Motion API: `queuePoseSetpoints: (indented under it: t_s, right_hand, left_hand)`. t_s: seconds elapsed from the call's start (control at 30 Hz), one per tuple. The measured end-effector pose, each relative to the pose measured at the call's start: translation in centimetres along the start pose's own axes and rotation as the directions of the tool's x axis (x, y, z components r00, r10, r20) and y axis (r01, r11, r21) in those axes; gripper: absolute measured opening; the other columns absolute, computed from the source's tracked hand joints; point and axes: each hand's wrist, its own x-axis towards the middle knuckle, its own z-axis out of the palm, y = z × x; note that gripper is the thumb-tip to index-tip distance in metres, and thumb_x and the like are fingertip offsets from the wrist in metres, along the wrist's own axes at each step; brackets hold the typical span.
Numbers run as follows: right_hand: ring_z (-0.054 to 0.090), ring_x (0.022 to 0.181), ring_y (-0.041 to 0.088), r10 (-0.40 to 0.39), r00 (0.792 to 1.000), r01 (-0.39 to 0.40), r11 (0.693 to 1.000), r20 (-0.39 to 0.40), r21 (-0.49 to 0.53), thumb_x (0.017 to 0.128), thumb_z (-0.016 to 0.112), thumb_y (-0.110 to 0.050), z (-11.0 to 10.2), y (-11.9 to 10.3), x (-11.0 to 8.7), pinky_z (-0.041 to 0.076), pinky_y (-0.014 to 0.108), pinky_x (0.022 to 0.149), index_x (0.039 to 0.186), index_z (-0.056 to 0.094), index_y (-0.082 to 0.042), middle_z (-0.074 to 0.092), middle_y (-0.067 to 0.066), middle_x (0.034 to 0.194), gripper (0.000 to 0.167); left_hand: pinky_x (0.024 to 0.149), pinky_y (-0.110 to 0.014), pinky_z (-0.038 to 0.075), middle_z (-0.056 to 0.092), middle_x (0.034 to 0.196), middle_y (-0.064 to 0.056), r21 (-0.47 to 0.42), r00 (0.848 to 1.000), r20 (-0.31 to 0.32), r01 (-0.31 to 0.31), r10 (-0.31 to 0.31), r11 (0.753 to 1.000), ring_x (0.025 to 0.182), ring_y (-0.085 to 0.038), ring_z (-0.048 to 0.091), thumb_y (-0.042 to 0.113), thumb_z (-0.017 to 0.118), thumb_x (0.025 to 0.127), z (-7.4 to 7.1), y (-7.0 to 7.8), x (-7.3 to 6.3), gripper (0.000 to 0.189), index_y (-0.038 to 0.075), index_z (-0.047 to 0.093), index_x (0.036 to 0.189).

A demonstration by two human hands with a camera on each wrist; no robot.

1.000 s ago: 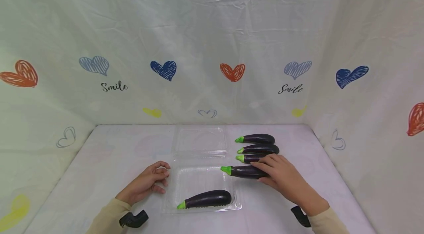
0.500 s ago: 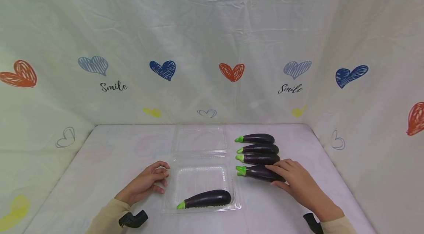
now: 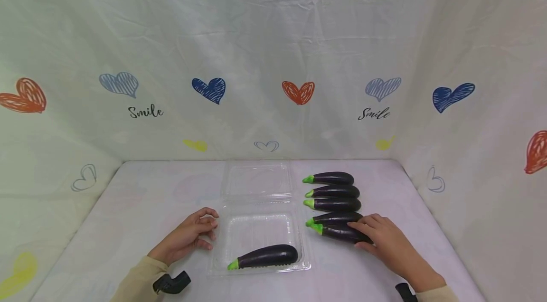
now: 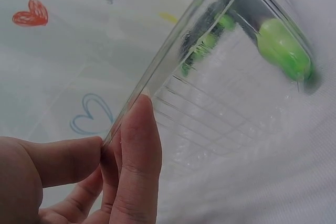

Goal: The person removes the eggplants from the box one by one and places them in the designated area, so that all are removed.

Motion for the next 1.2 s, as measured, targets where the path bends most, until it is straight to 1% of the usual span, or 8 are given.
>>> queuePoseSetpoints:
  t_s: [0.3,0.37,0.47,0.53,0.67,0.8,0.93,1.2]
  right_hand:
    - [0.063,0.095,0.017,0.003,0.999,-0.002,1.0,0.042,-0.014,0.068,0.096,-0.03,1.3,-0.4,-0.4,0.059,0.039,0.078,0.115,0.078,-0.02,0.067,-0.007,0.102,0.051]
    - [0.063,0.096,0.017,0.03,0.996,-0.028,0.999,0.083,-0.027,0.07,0.096,-0.031,1.4,-0.6,-0.4,0.059,0.04,0.08,0.116,0.078,-0.02,0.067,-0.007,0.103,0.05]
    - [0.064,0.098,0.017,0.079,0.986,-0.073,0.996,0.147,-0.043,0.073,0.095,-0.032,1.5,-1.0,-0.2,0.06,0.041,0.083,0.116,0.078,-0.02,0.068,-0.007,0.104,0.048]
    - [0.064,0.098,0.018,0.101,0.98,-0.094,0.995,0.173,-0.044,0.074,0.095,-0.032,1.5,-1.3,-0.1,0.06,0.042,0.083,0.116,0.079,-0.02,0.067,-0.006,0.104,0.047]
    - [0.063,0.098,0.018,0.112,0.978,-0.105,0.993,0.174,-0.05,0.074,0.095,-0.032,1.7,-1.5,0.1,0.06,0.042,0.083,0.116,0.079,-0.02,0.066,-0.006,0.105,0.047]
    - [0.063,0.1,0.019,0.119,0.978,-0.107,0.992,0.17,-0.073,0.073,0.096,-0.032,1.9,-1.5,0.2,0.06,0.043,0.085,0.116,0.079,-0.019,0.065,-0.004,0.106,0.048]
    - [0.063,0.102,0.021,0.121,0.981,-0.108,0.99,0.153,-0.088,0.071,0.098,-0.03,2.0,-1.5,0.2,0.06,0.044,0.086,0.115,0.079,-0.018,0.065,-0.002,0.106,0.05]
    - [0.063,0.105,0.025,0.15,0.98,-0.139,0.986,0.131,-0.088,0.069,0.1,-0.025,2.1,-1.6,0.2,0.06,0.048,0.089,0.116,0.078,-0.016,0.066,0.001,0.108,0.053]
  left_hand:
    - [0.065,-0.031,0.063,0.058,0.095,-0.004,0.003,1.0,0.001,-0.001,0.001,1.0,0.079,-0.015,0.064,0.005,0.055,0.108,0.0,-0.1,0.0,0.024,-0.003,0.047,0.129]
    - [0.064,-0.031,0.063,0.058,0.095,-0.004,0.004,1.0,-0.001,0.0,0.0,1.0,0.079,-0.015,0.064,0.006,0.055,0.108,0.1,-0.2,-0.1,0.024,-0.003,0.047,0.129]
    - [0.064,-0.031,0.063,0.058,0.095,-0.004,0.006,1.0,-0.003,0.0,0.0,1.0,0.079,-0.015,0.064,0.006,0.055,0.108,0.1,-0.2,-0.1,0.024,-0.003,0.047,0.129]
    - [0.064,-0.031,0.063,0.058,0.095,-0.004,0.005,1.0,-0.003,-0.001,0.001,1.0,0.079,-0.015,0.064,0.006,0.055,0.108,0.1,-0.2,-0.1,0.024,-0.003,0.047,0.129]
    - [0.064,-0.031,0.063,0.058,0.094,-0.004,0.0,1.0,0.0,-0.003,0.003,1.0,0.078,-0.015,0.064,0.006,0.055,0.108,0.0,-0.2,-0.1,0.024,-0.003,0.048,0.129]
    - [0.064,-0.031,0.063,0.058,0.094,-0.004,-0.003,1.0,0.001,-0.004,0.004,1.0,0.079,-0.015,0.064,0.006,0.055,0.108,0.0,-0.2,-0.1,0.024,-0.003,0.048,0.129]
    - [0.064,-0.031,0.063,0.058,0.095,-0.004,-0.005,1.0,0.002,-0.002,0.002,1.0,0.079,-0.015,0.064,0.005,0.055,0.108,0.0,-0.2,-0.1,0.023,-0.002,0.048,0.129]
    - [0.065,-0.032,0.063,0.058,0.094,-0.004,-0.009,1.0,-0.001,0.001,-0.001,1.0,0.079,-0.015,0.064,0.006,0.055,0.108,0.0,-0.3,-0.1,0.023,-0.002,0.048,0.128]
